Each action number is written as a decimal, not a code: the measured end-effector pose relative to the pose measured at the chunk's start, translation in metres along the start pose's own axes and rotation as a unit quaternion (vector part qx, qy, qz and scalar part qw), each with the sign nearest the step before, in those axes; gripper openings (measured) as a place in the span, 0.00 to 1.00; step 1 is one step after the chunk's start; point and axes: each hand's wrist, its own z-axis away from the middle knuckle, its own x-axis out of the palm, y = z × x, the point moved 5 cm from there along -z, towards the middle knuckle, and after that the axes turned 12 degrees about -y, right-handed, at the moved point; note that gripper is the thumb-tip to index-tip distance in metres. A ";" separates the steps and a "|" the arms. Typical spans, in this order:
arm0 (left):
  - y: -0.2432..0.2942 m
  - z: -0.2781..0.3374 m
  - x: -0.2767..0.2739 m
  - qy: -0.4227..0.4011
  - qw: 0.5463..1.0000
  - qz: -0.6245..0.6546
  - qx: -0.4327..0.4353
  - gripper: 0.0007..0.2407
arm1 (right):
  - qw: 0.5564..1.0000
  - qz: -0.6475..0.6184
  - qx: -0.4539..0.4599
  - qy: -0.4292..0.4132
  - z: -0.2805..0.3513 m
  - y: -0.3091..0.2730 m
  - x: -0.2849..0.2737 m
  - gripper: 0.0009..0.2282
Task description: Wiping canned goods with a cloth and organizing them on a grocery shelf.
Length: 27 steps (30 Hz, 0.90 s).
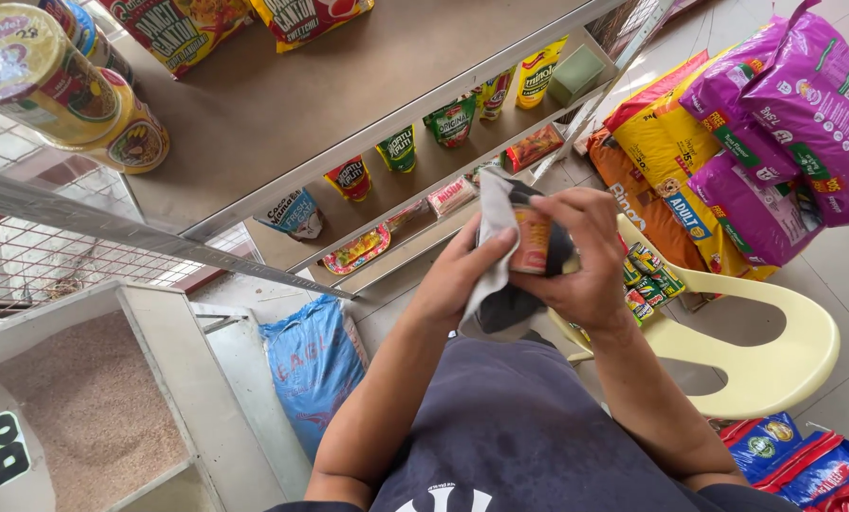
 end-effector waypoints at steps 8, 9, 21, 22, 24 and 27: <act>-0.014 -0.014 -0.017 -0.022 0.998 -0.061 -0.005 0.20 | 0.998 0.005 -0.046 -0.053 -0.006 -0.009 -0.008 0.33; -0.012 -0.016 -0.011 -0.022 0.998 -0.062 -0.007 0.20 | 0.998 0.005 -0.045 -0.052 -0.006 -0.007 -0.010 0.33; -0.034 -0.045 -0.006 0.084 0.994 -0.061 -0.022 0.17 | 0.996 0.046 -0.044 -0.067 -0.001 0.021 -0.044 0.32; -0.029 -0.048 0.000 0.085 0.995 -0.059 -0.005 0.18 | 0.996 0.040 -0.054 -0.060 0.001 0.021 -0.048 0.31; -0.022 -0.057 0.006 0.081 0.995 -0.063 0.017 0.18 | 0.996 0.035 -0.069 -0.050 -0.006 0.027 -0.055 0.31; -0.033 -0.057 0.020 0.008 0.997 -0.070 0.009 0.19 | 0.998 0.024 -0.050 -0.034 -0.009 0.034 -0.064 0.31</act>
